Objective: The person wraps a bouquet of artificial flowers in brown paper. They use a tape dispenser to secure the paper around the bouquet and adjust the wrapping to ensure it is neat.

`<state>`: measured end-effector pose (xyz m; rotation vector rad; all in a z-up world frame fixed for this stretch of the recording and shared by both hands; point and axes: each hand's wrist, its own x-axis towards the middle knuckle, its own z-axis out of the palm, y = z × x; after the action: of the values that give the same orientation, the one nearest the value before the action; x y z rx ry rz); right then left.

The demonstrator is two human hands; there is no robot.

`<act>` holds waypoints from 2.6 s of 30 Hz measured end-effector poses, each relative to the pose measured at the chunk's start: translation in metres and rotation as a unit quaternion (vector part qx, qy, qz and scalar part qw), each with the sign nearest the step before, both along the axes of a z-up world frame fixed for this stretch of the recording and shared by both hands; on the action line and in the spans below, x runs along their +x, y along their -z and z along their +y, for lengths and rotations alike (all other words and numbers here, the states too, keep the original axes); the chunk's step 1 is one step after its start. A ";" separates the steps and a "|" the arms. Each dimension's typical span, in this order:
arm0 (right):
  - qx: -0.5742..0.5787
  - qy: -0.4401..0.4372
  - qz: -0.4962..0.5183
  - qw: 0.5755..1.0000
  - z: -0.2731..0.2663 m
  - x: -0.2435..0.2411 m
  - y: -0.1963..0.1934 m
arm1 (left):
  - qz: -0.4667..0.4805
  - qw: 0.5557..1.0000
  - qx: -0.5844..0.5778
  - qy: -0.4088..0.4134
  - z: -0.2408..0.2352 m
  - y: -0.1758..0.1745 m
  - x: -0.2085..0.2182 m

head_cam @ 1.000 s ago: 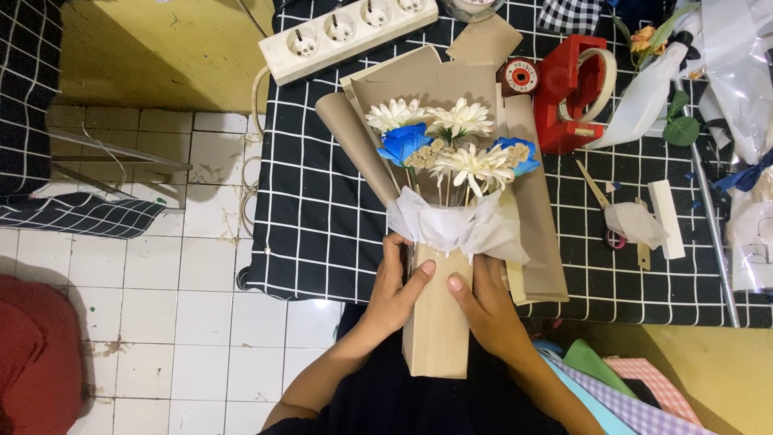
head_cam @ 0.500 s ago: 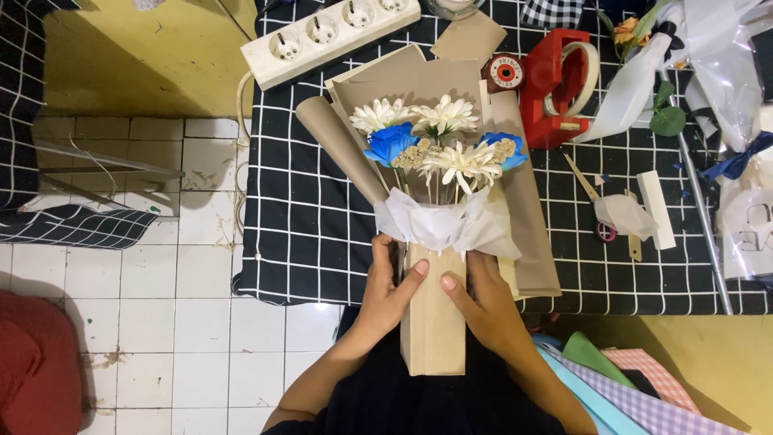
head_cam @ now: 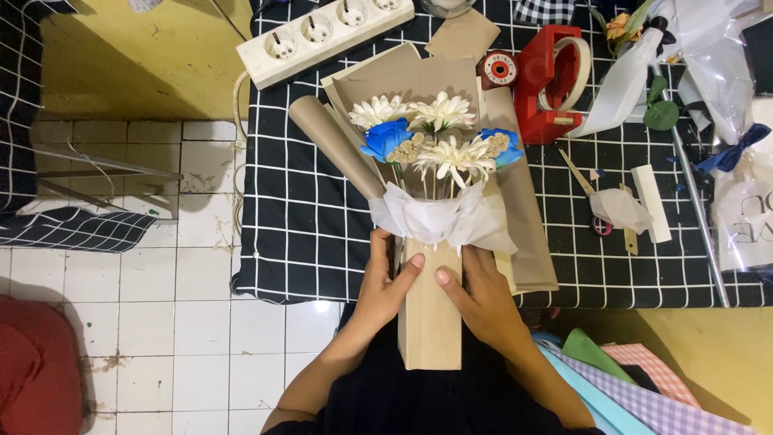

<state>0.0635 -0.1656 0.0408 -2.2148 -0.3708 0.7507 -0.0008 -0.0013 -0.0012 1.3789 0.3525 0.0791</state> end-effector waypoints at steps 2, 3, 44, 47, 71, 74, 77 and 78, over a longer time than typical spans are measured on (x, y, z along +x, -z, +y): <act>-0.016 -0.011 -0.018 1.000 -0.013 0.000 0.018 | 0.001 1.000 -0.002 -0.006 -0.002 0.004 0.000; -0.033 -0.022 -0.036 0.999 -0.019 0.000 0.027 | 0.003 1.000 -0.004 -0.012 -0.003 0.006 -0.001; 0.174 0.141 -0.373 0.900 -0.063 0.205 0.030 | -0.022 0.996 -0.055 -0.059 -0.007 0.040 -0.009; 0.168 0.169 -0.382 0.893 -0.066 0.207 0.036 | -0.027 0.996 -0.055 -0.063 -0.009 0.044 -0.010; 0.036 0.187 -0.297 0.936 -0.074 0.228 0.002 | -0.007 0.998 -0.001 -0.055 -0.009 0.034 -0.008; 0.079 0.256 -0.167 0.949 -0.067 0.231 -0.013 | -0.003 0.998 0.006 -0.055 -0.009 0.032 -0.008; 0.142 0.311 -0.102 0.934 -0.067 0.239 -0.015 | -0.007 0.998 0.010 -0.055 -0.010 0.031 -0.007; 0.176 0.329 -0.079 0.924 -0.067 0.242 -0.016 | -0.015 0.998 0.007 -0.055 -0.010 0.032 -0.008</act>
<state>0.3054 -0.2325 0.0563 -1.8765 0.1627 0.1238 -0.0084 -0.0110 -0.0328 1.3702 0.4035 0.1940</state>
